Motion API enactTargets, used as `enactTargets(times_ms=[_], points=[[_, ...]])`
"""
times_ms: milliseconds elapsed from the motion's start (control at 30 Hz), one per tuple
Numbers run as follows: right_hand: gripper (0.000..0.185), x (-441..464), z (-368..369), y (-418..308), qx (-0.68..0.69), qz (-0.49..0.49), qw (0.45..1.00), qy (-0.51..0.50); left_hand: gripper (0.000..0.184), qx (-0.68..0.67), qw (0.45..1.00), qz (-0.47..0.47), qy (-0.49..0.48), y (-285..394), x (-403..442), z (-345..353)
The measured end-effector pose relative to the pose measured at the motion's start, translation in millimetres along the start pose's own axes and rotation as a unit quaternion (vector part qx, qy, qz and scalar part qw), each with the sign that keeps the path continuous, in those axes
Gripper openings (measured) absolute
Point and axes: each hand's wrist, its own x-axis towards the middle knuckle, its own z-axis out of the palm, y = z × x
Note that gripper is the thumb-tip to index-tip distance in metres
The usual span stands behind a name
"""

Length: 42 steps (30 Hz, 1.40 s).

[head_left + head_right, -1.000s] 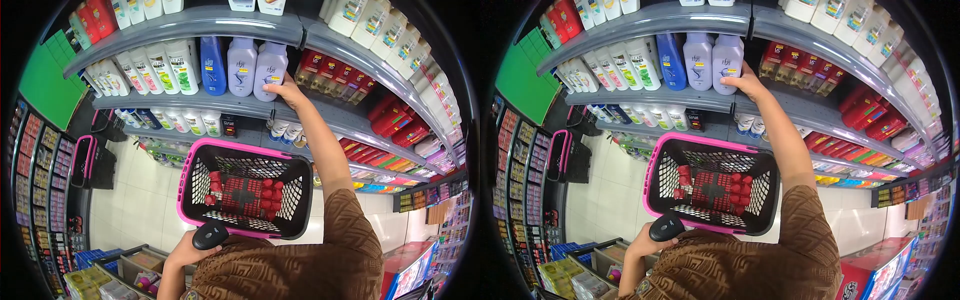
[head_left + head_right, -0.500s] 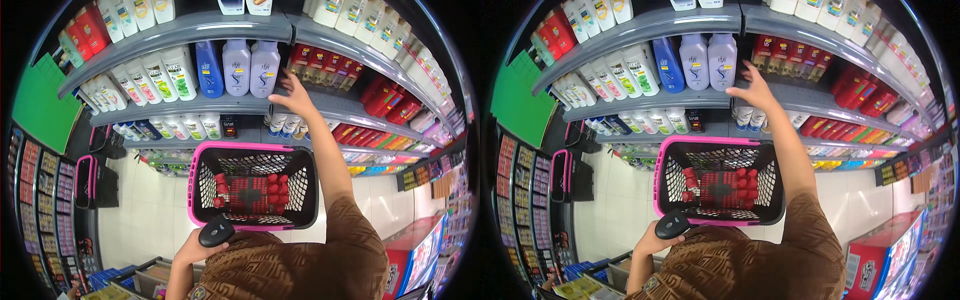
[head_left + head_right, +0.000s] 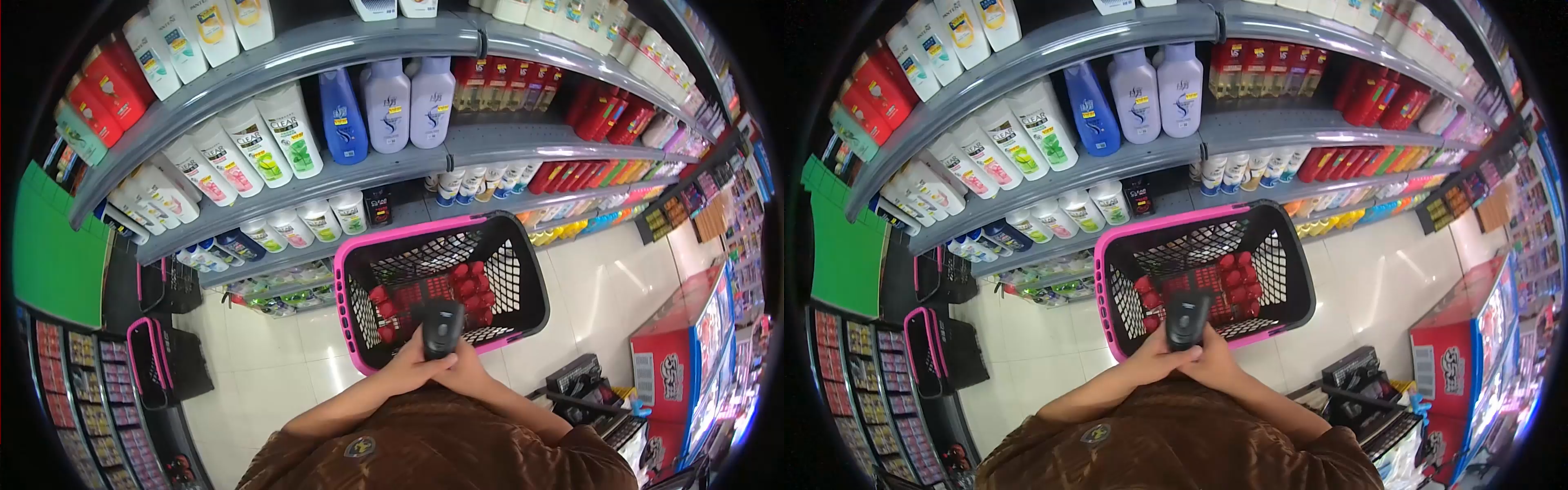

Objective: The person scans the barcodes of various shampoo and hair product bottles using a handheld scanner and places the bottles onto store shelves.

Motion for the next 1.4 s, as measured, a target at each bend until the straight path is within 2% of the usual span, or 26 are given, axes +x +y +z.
enactTargets(times_ms=[33,67,133,167,233,267,333,367,433,467,633,767,833,867,933,1000,1033,1233,1300,1333,1400], points=[[0.052,-4.9,2.1,7.3,-0.001,0.002,1.000,0.007,0.077,0.086,0.996,0.021,-0.020,1.1,5.3,0.7],[0.049,-8.2,4.6,19.9,0.018,-0.002,0.999,0.033,0.077,0.085,0.996,0.023,-0.025,4.0,8.6,2.6],[0.040,-12.2,14.1,7.7,0.084,-0.028,0.990,0.107,0.080,0.147,0.984,0.093,-0.044,13.0,4.9,7.6],[0.040,-15.6,16.9,10.8,0.082,-0.028,0.990,0.108,0.080,0.145,0.984,0.094,-0.044,13.5,1.1,5.4],[0.032,-12.3,20.5,1.1,0.088,0.026,0.978,0.186,0.072,0.233,0.962,0.113,-0.086,16.6,-2.0,-2.8],[0.023,-10.7,26.9,-5.3,0.148,0.028,0.960,0.235,0.072,0.234,0.961,0.115,-0.089,16.3,-2.8,-8.6],[0.020,-11.0,22.1,0.6,0.147,0.022,0.961,0.235,0.060,0.124,0.981,0.102,-0.109,11.3,-6.8,-21.7],[0.017,-11.4,19.2,3.6,0.145,0.017,0.962,0.231,0.060,0.123,0.981,0.101,-0.110,9.3,-11.8,-28.2],[0.015,-7.9,15.1,1.4,0.110,0.016,0.960,0.258,0.048,-0.007,0.992,-0.063,-0.105,4.4,-21.5,-41.3],[0.016,-7.6,12.2,0.0,0.100,0.011,0.957,0.271,0.043,0.010,0.995,-0.028,-0.094,-9.2,-21.9,-48.3],[0.017,-12.2,5.6,-11.8,0.098,0.029,0.935,0.339,0.042,-0.006,0.996,-0.058,-0.067,-34.4,-29.7,-64.9],[0.016,-20.5,-12.1,-4.5,0.107,0.050,0.936,0.332,0.038,-0.004,0.995,-0.081,-0.049,-39.5,-23.7,-62.8],[0.018,-22.1,-29.7,6.0,0.014,0.036,0.938,0.344,0.038,0.001,0.997,-0.066,-0.037,-49.2,-13.5,-59.1],[0.018,-24.3,-42.6,8.4,0.013,0.037,0.939,0.342,0.037,0.006,0.998,-0.053,-0.027,-55.0,-8.1,-56.3],[0.022,-27.6,-71.0,5.1,-0.089,-0.004,0.949,0.302,0.037,0.005,0.998,-0.063,-0.021,-59.3,4.7,-51.5],[0.023,-27.3,-99.4,7.6,-0.101,-0.023,0.949,0.297,0.038,0.005,0.997,-0.074,-0.015,-61.7,22.3,-49.3],[0.024,-29.6,-113.2,9.7,-0.114,-0.045,0.948,0.295,0.037,-0.054,0.995,-0.085,0.000,-66.0,33.6,-45.5],[0.029,-34.4,-178.5,50.9,-0.117,0.051,0.946,0.296,0.039,0.061,0.986,-0.132,0.076,-106.0,88.6,-37.1],[0.028,-33.4,-196.2,72.0,-0.170,0.061,0.942,0.284,0.039,0.078,0.975,-0.174,0.111,-120.0,101.0,-29.6],[0.026,-31.2,-204.3,82.1,-0.173,0.069,0.944,0.273,0.040,0.058,0.962,-0.239,0.120,-124.4,107.4,-25.1],[0.026,-26.0,-224.1,102.3,-0.179,0.096,0.951,0.233,0.043,0.071,0.955,-0.260,0.123,-137.4,120.2,-12.2]])
